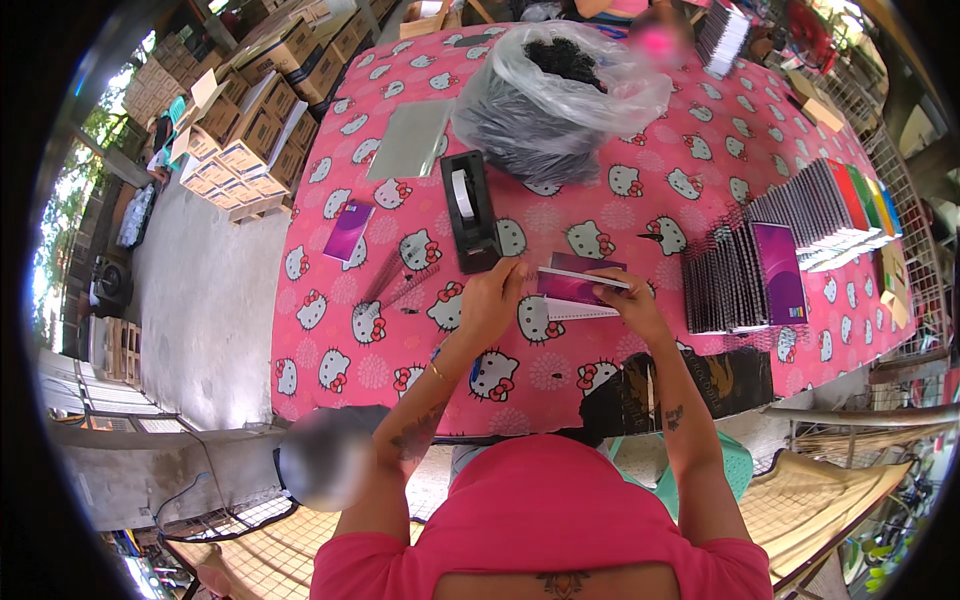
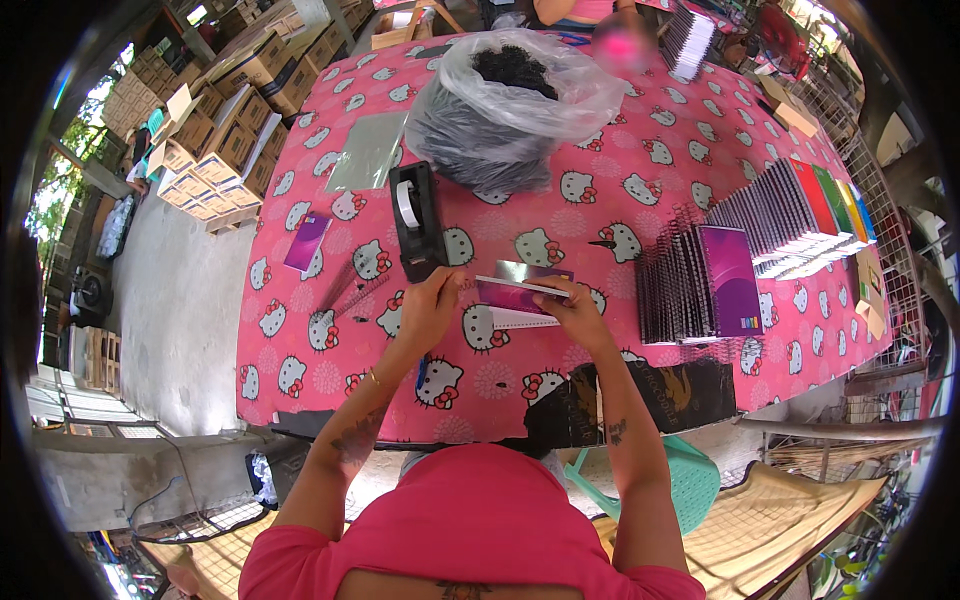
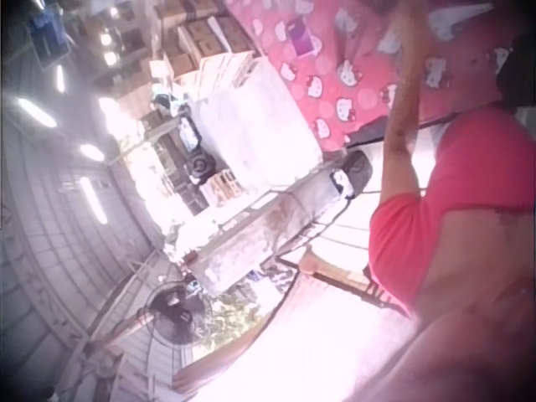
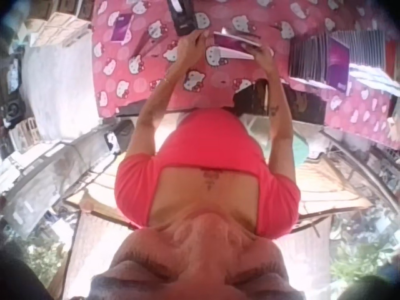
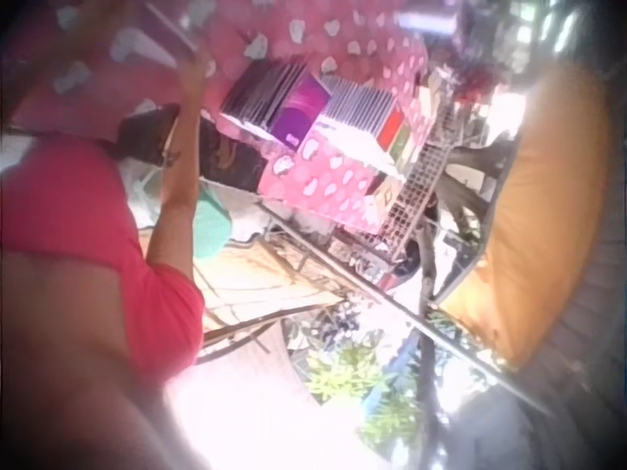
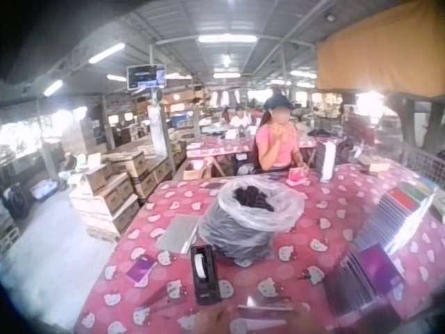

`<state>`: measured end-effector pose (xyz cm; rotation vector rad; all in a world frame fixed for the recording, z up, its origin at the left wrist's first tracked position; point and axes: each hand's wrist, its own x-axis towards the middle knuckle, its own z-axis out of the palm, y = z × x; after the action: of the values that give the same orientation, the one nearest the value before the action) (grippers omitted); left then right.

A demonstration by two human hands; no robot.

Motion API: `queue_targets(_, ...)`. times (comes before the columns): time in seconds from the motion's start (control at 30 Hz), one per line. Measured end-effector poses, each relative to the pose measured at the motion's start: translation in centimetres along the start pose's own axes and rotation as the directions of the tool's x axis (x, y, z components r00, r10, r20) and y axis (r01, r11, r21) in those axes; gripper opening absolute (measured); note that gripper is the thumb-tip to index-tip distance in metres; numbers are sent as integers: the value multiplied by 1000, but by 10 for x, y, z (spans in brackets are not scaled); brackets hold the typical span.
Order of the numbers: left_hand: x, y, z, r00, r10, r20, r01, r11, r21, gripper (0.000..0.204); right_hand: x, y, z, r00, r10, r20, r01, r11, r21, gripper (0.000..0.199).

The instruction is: The person wraps spiral-bound notebooks in clear plastic film at a table. She picks up each notebook, slides it into a plastic sleeve, and places the wrapped unit into a growing stack. A coworker performs the same task at an adjacent table.

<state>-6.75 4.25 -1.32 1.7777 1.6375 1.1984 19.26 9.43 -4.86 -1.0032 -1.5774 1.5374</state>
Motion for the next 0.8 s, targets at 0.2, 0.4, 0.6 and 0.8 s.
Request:
queue_targets(0.2, 16, 4, -9, 987, 112, 115, -107, 993, -55, 14, -1, 6, -4, 1000, -15, 4, 15, 1000, -21, 28)
queue_targets(0.4, 27, -3, -20, 914, 310, 263, -323, 946, 10, 15, -9, -16, 11, 998, -22, -61, 17, 996, -83, 25)
queue_targets(0.6, 39, 30, -38, 865, 372, 337, -443, 881, 166, 44, -23, -32, 14, 986, -136, -93, 129, 988, -80, 29)
queue_targets(0.8, -10, 51, 1, 865, 487, 116, -450, 655, 607, 68, -33, -56, 41, 946, -100, -308, 153, 977, 151, 26)
